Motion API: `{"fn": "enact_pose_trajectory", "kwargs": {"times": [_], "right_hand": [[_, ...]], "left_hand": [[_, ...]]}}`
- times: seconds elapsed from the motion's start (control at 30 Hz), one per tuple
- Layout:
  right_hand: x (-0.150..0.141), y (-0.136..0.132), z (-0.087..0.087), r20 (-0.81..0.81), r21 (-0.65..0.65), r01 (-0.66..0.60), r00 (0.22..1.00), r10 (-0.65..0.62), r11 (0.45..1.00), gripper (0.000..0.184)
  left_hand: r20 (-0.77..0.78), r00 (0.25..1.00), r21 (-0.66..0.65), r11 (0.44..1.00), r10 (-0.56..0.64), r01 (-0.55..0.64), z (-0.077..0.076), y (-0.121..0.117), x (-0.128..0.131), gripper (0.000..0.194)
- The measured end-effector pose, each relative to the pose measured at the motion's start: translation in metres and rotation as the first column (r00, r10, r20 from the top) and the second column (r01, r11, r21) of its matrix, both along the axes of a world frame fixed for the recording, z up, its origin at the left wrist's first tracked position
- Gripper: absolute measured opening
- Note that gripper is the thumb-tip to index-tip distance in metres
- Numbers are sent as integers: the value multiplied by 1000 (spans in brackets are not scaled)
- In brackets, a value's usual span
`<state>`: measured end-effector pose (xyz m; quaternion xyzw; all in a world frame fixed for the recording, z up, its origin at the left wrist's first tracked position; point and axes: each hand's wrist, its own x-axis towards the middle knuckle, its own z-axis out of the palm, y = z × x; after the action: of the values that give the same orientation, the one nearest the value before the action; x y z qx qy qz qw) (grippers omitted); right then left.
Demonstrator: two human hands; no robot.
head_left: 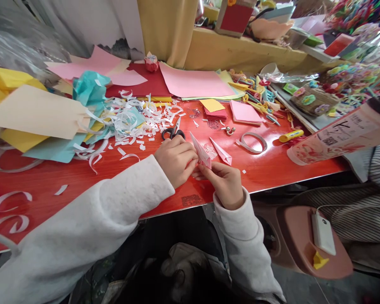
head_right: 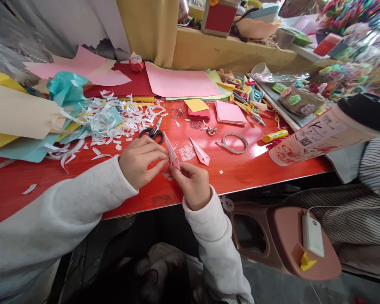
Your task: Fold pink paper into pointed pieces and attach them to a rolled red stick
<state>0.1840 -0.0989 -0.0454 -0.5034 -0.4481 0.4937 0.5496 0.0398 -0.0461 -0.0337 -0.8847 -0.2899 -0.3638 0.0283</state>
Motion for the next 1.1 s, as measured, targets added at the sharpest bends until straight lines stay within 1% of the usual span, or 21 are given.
{"fn": "enact_pose_trajectory", "kwargs": {"times": [0.13,0.2,0.47,0.57,0.7,0.9,1.0,1.1], "right_hand": [[0,0,0,19,11,9,1000,-9,1000,14],[0,0,0,23,12,9,1000,-9,1000,15],[0,0,-1,25,-6,-11,1000,11,1000,16],[1,0,-1,15,-15,-18,1000,19,1000,17],[0,0,1,53,-14,4,999,-4,1000,14],[-1,-1,2,61,-41,-3,998,6,999,15],[-1,-1,2,57,-37,-11,998,13,999,14],[0,-1,2,43,-25,-24,999,25,999,13]], "left_hand": [[-6,1000,-44,999,20,-20,1,-2,1,14],[-11,999,-42,999,31,-31,1,-3,2,14],[-82,996,71,997,26,-20,0,-2,1,17],[-78,997,64,998,29,-24,0,-2,1,16],[-53,998,52,998,34,-31,-1,-3,2,15],[-99,993,147,988,65,-50,-3,-4,4,16],[-95,993,159,986,75,-59,-3,-5,5,17],[-70,996,158,986,60,-48,-4,-4,5,17]]}}
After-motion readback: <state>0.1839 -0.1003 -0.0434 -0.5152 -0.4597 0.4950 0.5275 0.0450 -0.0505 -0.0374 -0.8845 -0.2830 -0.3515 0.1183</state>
